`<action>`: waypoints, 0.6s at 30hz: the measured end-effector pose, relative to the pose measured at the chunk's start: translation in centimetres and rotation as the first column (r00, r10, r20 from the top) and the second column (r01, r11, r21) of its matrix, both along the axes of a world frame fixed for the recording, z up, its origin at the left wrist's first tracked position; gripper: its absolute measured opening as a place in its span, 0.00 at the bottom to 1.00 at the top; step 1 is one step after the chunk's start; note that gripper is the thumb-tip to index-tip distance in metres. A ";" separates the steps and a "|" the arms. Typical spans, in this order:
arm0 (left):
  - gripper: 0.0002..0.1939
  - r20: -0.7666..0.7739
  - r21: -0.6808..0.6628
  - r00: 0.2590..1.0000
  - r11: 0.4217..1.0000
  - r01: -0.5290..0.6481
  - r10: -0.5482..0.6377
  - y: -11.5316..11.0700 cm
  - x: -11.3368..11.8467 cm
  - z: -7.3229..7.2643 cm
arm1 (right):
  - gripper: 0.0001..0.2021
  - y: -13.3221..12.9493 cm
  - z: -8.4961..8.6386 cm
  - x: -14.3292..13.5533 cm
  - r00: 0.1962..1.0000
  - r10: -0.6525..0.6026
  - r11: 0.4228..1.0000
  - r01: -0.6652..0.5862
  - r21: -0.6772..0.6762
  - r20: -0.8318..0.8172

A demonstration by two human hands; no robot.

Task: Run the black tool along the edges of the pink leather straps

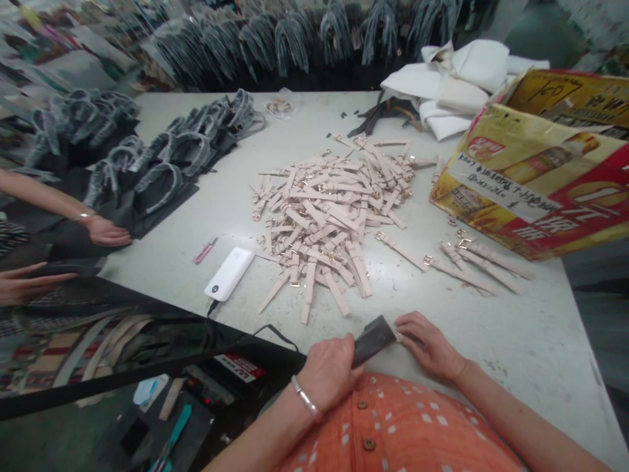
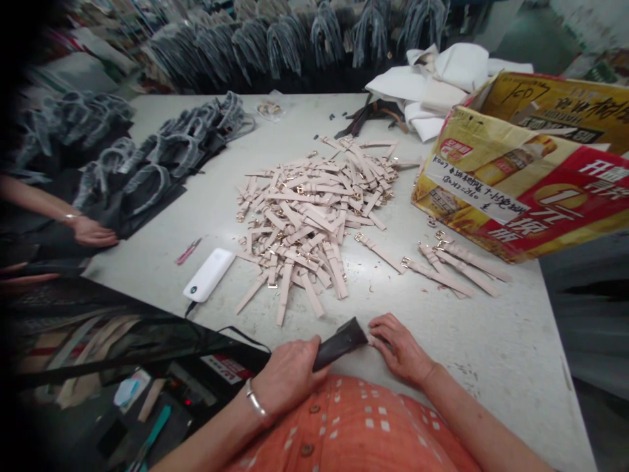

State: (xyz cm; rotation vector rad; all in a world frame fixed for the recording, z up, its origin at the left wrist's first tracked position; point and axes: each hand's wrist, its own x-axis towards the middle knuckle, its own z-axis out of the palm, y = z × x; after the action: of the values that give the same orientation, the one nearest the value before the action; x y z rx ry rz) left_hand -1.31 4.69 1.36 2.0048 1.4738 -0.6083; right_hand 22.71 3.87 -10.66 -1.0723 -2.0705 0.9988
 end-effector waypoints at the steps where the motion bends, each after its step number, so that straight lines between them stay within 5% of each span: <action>1: 0.15 -0.010 0.007 1.000 1.000 -0.005 0.005 0.0 -0.4 0.0 | 0.09 0.0 0.0 0.0 1.000 -0.005 1.000 0.005 0.002 0.000; 8: 0.14 -0.042 0.038 0.999 0.999 0.005 -0.003 0.1 -2.1 0.9 | 0.08 0.0 0.0 0.0 1.000 -0.003 1.000 0.003 -0.010 -0.002; 13: 0.16 0.004 -0.052 0.999 0.997 0.054 -0.053 0.4 -0.2 1.7 | 0.08 0.0 -0.1 0.0 1.000 -0.016 1.000 0.016 0.005 -0.010; 18: 0.15 0.010 -0.054 0.999 0.998 0.035 -0.034 1.0 1.8 0.7 | 0.10 0.0 0.2 0.0 1.000 0.014 1.000 -0.014 -0.017 -0.002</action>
State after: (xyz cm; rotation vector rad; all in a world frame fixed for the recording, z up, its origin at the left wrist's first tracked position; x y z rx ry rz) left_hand 0.47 5.65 2.09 1.9922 1.4048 -0.6455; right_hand 22.73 3.87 -10.51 -1.0662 -2.0738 1.0253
